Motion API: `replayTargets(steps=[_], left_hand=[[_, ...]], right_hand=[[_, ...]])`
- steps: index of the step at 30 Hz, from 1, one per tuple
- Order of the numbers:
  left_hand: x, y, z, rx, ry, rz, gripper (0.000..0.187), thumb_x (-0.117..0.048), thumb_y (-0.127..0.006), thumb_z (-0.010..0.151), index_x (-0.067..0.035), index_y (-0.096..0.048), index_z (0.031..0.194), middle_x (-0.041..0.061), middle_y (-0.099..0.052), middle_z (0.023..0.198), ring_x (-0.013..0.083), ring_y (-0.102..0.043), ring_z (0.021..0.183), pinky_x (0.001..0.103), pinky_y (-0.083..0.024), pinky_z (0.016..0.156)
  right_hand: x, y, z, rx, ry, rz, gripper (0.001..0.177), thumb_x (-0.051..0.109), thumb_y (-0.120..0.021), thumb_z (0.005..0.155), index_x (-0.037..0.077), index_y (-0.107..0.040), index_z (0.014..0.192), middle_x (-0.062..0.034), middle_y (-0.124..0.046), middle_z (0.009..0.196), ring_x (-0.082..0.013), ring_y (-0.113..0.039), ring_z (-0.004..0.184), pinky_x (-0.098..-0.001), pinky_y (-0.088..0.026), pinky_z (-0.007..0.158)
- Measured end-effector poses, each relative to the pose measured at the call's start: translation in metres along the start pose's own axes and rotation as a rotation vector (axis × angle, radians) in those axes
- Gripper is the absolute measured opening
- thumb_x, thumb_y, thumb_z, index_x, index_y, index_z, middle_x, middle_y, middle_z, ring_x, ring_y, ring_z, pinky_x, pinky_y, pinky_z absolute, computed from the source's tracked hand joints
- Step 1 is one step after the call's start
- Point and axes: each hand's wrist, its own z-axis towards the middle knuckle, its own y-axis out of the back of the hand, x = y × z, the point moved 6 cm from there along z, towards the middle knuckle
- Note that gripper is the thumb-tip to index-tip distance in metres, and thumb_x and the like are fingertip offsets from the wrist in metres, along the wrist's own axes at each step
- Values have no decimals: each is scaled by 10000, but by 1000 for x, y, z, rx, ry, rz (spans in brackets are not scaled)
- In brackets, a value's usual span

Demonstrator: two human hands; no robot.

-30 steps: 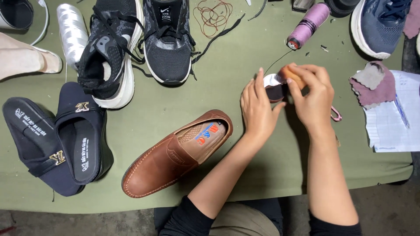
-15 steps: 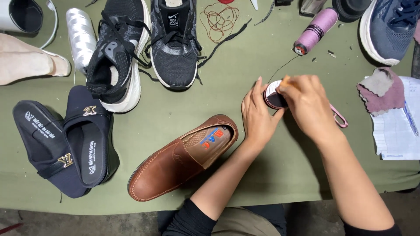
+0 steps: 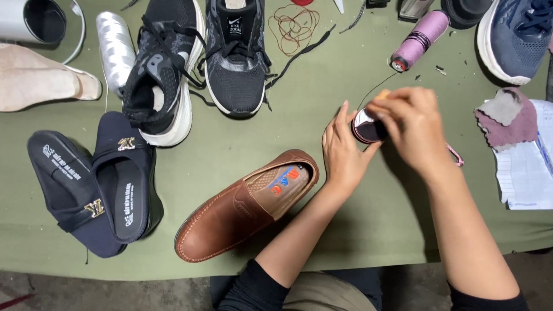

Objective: The person polishes a brown leather slip-on shoe using a sponge and shoe polish. They apply the polish to the upper, sides, and heel of the shoe, rotating it to cover different areas. The person repeatedly dips the sponge into a small tin of polish to continue the process.

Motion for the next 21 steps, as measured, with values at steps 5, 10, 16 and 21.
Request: replayTargets(steps=[5, 10, 16, 21], left_hand=[[0, 2, -1, 19, 22, -16, 1054, -191, -880, 722, -80, -260, 1567, 42, -630, 1418, 314, -524, 1385, 471, -388, 1147], [0, 1, -1, 16, -11, -2, 1056, -249, -895, 741, -45, -264, 1564, 66, -626, 1417, 326, -531, 1381, 473, -401, 1143], [1, 2, 0, 43, 45, -49, 1027, -132, -841, 723, -80, -258, 1567, 57, -620, 1428, 321, -511, 1394, 471, -377, 1166], [1, 1, -2, -11, -3, 10, 1032, -226, -874, 756, -64, -263, 1572, 55, -631, 1400, 322, -547, 1362, 466, -410, 1145]], right_hand=[[5, -5, -21, 177, -14, -16, 174, 109, -708, 1010, 102, -748, 1179, -102, -629, 1162, -354, -546, 1030, -430, -488, 902], [9, 1, -11, 70, -106, 30, 227, 71, -655, 1091, 110, -764, 1286, -129, -555, 1177, -343, -520, 1056, -419, -452, 1005], [6, -11, -17, 195, -76, -99, 173, 129, -687, 1045, 130, -741, 1209, -61, -624, 1088, -328, -537, 981, -419, -489, 771], [11, -2, -3, 4, 3, 22, 184, 40, -718, 1078, 50, -758, 1258, -161, -590, 1230, -377, -523, 1114, -447, -437, 1026]])
